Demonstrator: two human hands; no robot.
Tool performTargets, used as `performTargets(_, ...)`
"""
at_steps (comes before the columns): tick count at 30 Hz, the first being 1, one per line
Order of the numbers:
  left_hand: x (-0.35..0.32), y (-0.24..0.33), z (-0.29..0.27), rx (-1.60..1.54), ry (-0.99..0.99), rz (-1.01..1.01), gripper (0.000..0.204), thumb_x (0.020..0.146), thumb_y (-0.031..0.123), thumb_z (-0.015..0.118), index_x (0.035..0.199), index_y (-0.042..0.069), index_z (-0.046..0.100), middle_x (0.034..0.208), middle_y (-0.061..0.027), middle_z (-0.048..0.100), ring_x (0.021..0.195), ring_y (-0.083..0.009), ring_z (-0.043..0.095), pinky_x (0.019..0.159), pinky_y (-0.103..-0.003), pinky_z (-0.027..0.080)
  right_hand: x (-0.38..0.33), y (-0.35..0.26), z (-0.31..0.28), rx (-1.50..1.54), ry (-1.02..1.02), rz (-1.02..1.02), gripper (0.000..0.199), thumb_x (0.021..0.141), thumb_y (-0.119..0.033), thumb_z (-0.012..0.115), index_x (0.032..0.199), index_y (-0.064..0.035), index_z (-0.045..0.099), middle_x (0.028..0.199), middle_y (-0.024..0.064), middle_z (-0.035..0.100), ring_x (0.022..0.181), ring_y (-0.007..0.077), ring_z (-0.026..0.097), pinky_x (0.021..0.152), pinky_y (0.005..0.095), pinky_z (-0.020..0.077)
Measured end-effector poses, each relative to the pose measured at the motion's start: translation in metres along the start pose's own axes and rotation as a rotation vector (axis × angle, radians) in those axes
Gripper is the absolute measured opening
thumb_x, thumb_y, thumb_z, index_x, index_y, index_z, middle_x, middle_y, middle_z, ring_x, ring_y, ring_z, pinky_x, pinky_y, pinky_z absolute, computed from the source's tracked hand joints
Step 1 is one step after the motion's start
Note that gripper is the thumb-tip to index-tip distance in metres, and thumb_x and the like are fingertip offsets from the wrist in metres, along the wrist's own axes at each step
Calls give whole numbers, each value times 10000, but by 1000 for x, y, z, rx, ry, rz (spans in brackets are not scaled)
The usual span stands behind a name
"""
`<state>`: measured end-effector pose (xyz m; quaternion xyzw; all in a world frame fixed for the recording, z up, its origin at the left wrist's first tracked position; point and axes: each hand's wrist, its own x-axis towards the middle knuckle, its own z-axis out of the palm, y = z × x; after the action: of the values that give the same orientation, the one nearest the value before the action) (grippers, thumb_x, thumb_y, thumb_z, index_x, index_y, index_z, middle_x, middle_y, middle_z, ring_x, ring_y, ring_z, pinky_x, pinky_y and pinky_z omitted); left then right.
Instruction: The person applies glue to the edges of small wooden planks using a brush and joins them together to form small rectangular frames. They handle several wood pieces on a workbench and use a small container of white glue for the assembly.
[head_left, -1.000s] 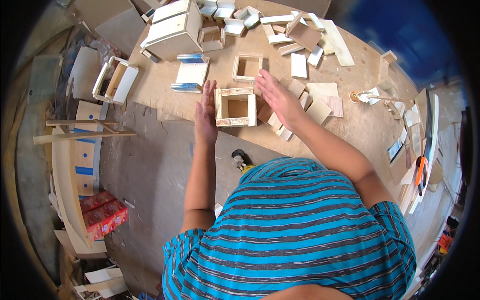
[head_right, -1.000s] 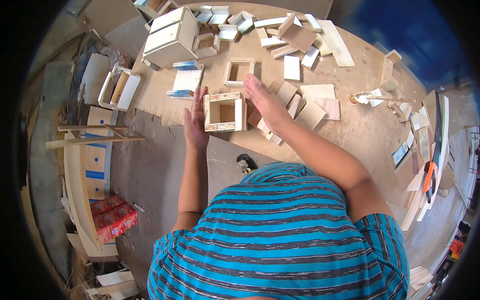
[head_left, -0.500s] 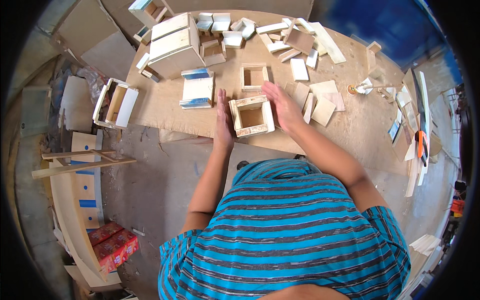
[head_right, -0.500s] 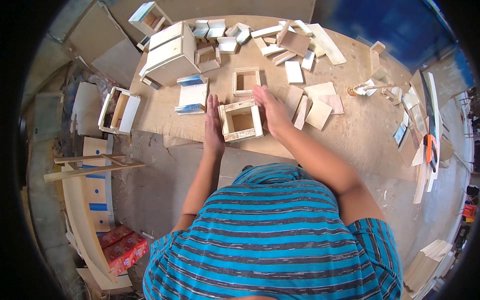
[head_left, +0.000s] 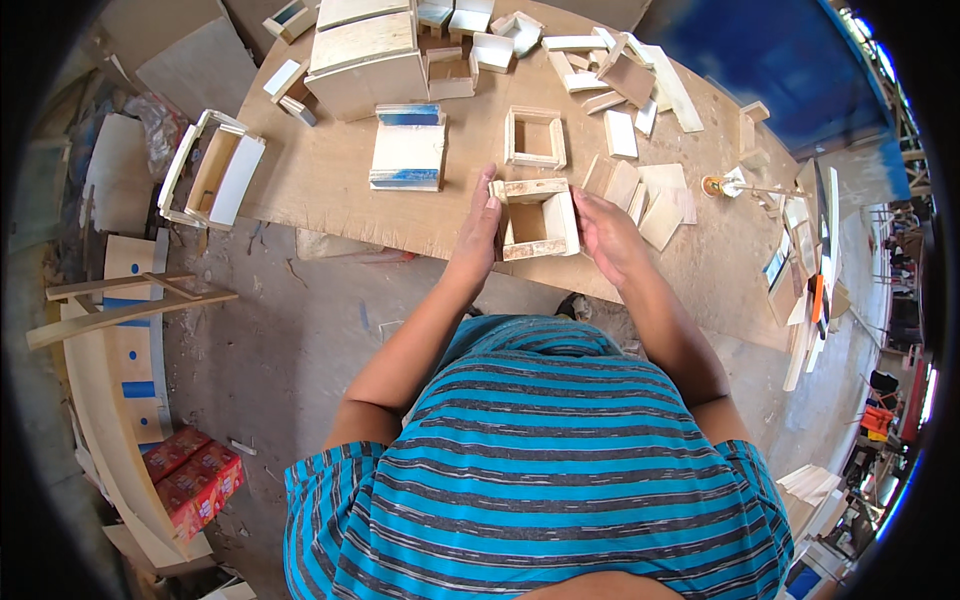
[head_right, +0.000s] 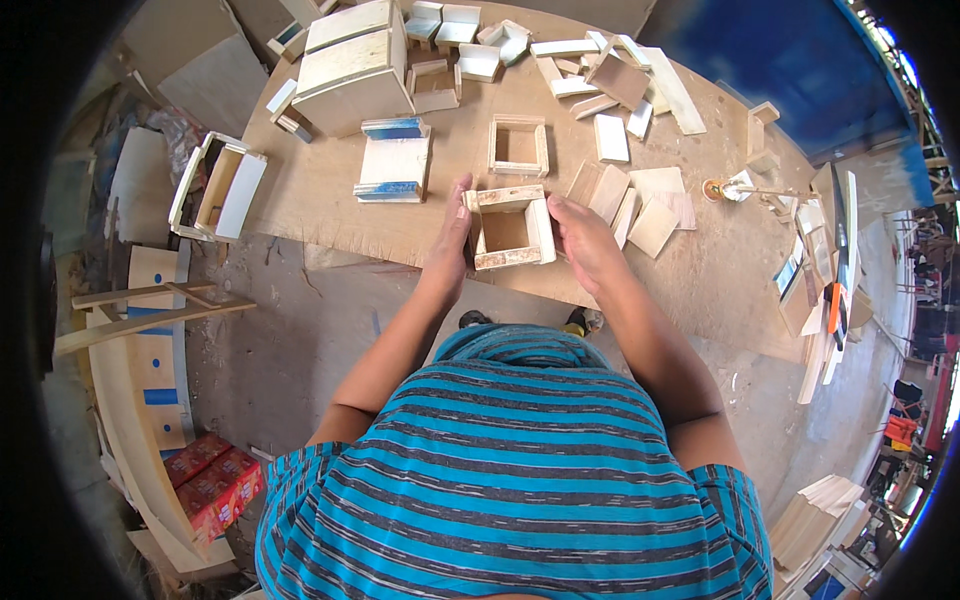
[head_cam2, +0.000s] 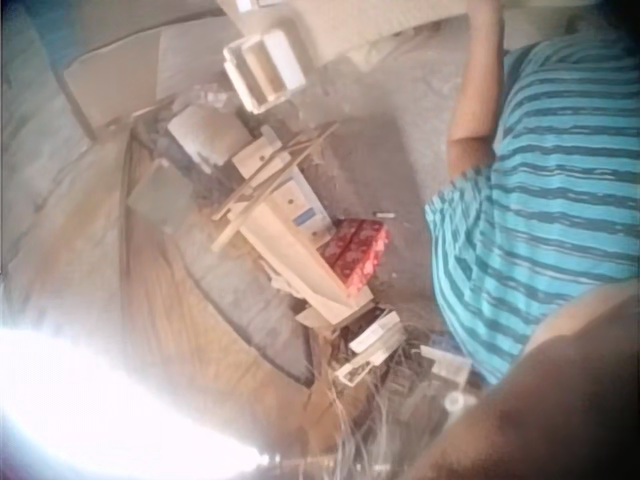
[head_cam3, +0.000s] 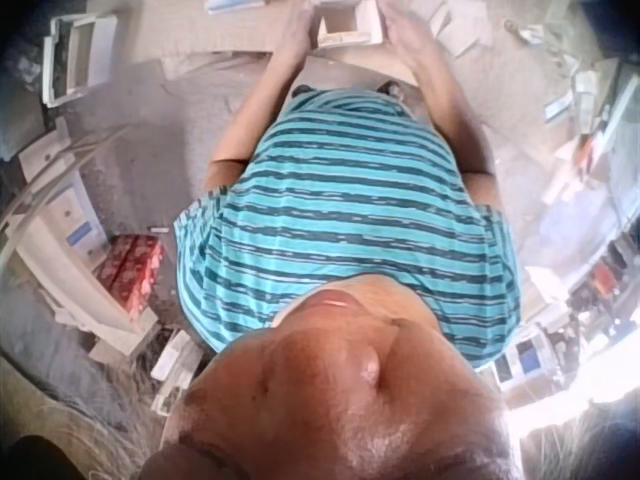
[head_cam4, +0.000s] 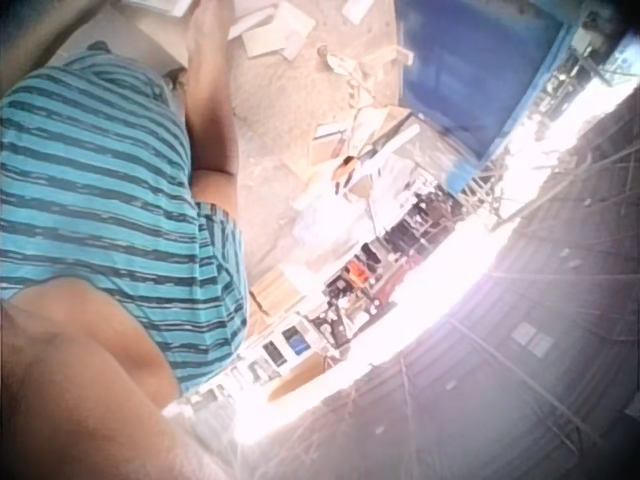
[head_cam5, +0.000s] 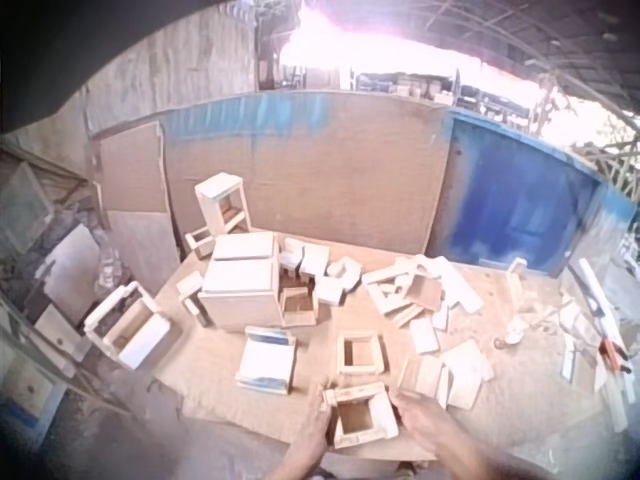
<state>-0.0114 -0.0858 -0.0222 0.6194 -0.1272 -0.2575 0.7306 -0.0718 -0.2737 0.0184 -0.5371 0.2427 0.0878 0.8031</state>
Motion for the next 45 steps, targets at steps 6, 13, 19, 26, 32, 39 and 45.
performTargets(6,0,2,-2,18,-16,34,611,1049,362,302,1542,32,155,1602,-132,172,1491,-254,103,1193,-342,95,10,12,-2,-39,66,-70,490,1009,-283,487,1390,23,447,1259,77,601,1103,161,577,992,314,415)
performTargets(13,16,6,-17,409,22,520,563,942,201,560,1444,12,388,1477,-204,402,1392,-338,359,1126,-369,293,-2,-9,6,-825,257,-132,674,912,-388,586,1412,31,418,1001,160,691,956,256,661,865,356,487)
performTargets(19,42,62,-12,881,-220,515,511,793,237,694,1260,54,598,1203,-206,634,982,-370,651,873,-397,505,-26,-31,27,-1471,290,-229,454,835,-449,631,848,1,687,742,194,672,730,354,656,660,438,500)
performTargets(26,69,55,4,1048,-413,370,443,780,225,699,1200,91,653,985,-205,682,871,-382,650,763,-419,517,-11,-10,36,-1572,450,-241,384,813,-368,616,778,2,711,771,219,678,759,381,679,719,466,548)
performTargets(32,70,41,6,1125,-357,391,404,798,224,657,1198,174,666,881,-172,690,805,-375,651,712,-462,520,-10,-1,39,-1502,506,-299,345,819,-306,610,750,21,695,767,228,674,748,383,677,710,468,547)
performTargets(39,70,35,5,1138,-335,468,356,812,177,667,1166,138,677,831,-194,665,740,-392,632,654,-456,507,-9,1,39,-1458,497,-324,333,825,-285,603,754,29,689,776,238,672,741,381,672,711,464,543)
performTargets(45,67,37,0,903,-308,514,450,821,217,654,1244,68,622,1120,-206,652,1030,-363,630,880,-392,502,-15,-7,34,-1409,420,-247,462,862,-426,603,844,28,689,823,236,675,812,370,671,762,445,535)
